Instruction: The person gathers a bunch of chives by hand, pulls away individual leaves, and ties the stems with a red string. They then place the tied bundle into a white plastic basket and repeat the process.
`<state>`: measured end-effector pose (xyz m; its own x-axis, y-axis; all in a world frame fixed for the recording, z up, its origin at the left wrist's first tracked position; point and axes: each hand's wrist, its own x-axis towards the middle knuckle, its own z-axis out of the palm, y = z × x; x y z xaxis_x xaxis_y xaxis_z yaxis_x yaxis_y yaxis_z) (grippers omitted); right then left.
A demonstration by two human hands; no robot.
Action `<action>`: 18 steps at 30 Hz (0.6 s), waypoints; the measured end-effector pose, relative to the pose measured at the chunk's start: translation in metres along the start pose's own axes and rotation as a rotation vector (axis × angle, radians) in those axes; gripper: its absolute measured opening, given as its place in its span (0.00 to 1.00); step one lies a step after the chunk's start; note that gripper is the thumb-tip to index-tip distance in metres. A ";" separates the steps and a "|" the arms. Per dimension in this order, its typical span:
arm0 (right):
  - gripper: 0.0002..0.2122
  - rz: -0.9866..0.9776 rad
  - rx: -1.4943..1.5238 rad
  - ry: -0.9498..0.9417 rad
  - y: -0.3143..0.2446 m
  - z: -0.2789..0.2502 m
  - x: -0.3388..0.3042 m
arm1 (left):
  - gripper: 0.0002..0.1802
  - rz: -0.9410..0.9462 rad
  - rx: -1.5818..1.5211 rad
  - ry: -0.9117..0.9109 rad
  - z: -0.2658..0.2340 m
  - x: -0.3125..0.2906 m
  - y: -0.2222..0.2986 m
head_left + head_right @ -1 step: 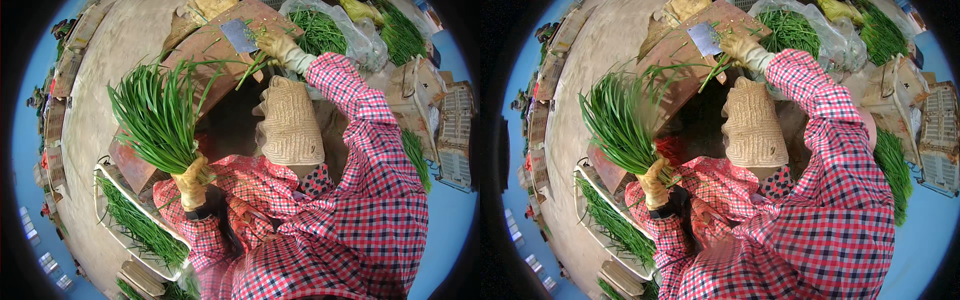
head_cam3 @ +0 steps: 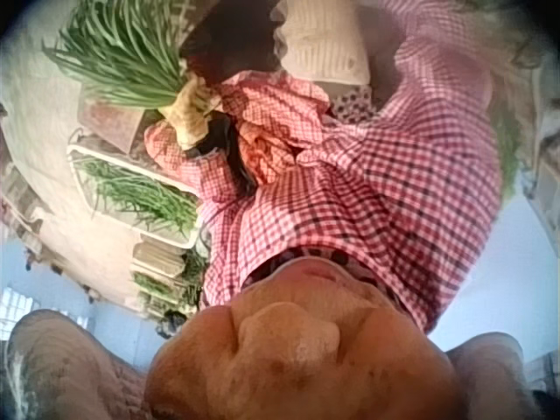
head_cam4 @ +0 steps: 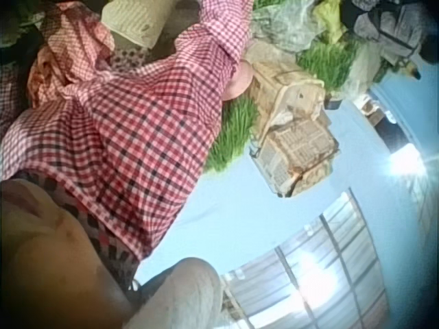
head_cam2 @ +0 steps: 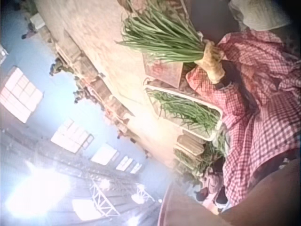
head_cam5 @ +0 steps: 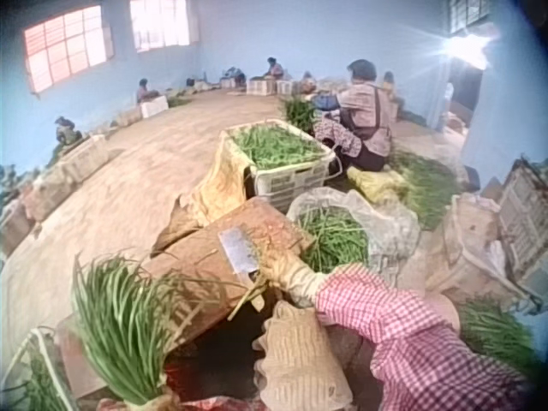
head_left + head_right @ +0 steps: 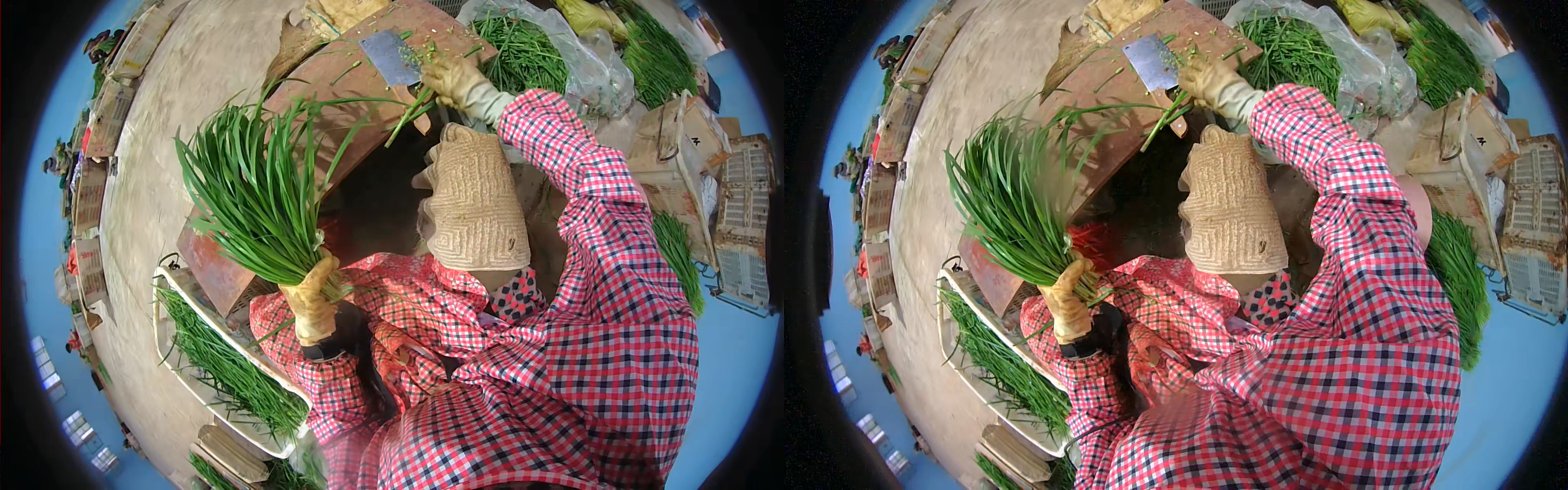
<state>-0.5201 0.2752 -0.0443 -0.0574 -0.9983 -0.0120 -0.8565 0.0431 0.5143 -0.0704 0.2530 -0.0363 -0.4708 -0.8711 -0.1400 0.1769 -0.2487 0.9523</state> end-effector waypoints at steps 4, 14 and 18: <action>0.18 -0.077 -0.037 0.114 -0.016 0.022 -0.009 | 0.20 -0.009 -0.004 -0.016 0.005 0.000 0.005; 0.13 -0.028 0.251 0.194 0.010 -0.002 -0.035 | 0.19 -0.086 -0.071 -0.011 -0.007 -0.001 -0.006; 0.16 -0.068 -0.050 0.493 0.076 0.005 -0.067 | 0.24 -0.040 -0.015 -0.065 -0.018 0.002 -0.019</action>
<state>-0.5835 0.3451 -0.0084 0.2574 -0.8992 0.3537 -0.8233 -0.0125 0.5674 -0.0588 0.2482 -0.0596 -0.5324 -0.8312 -0.1599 0.1698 -0.2899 0.9419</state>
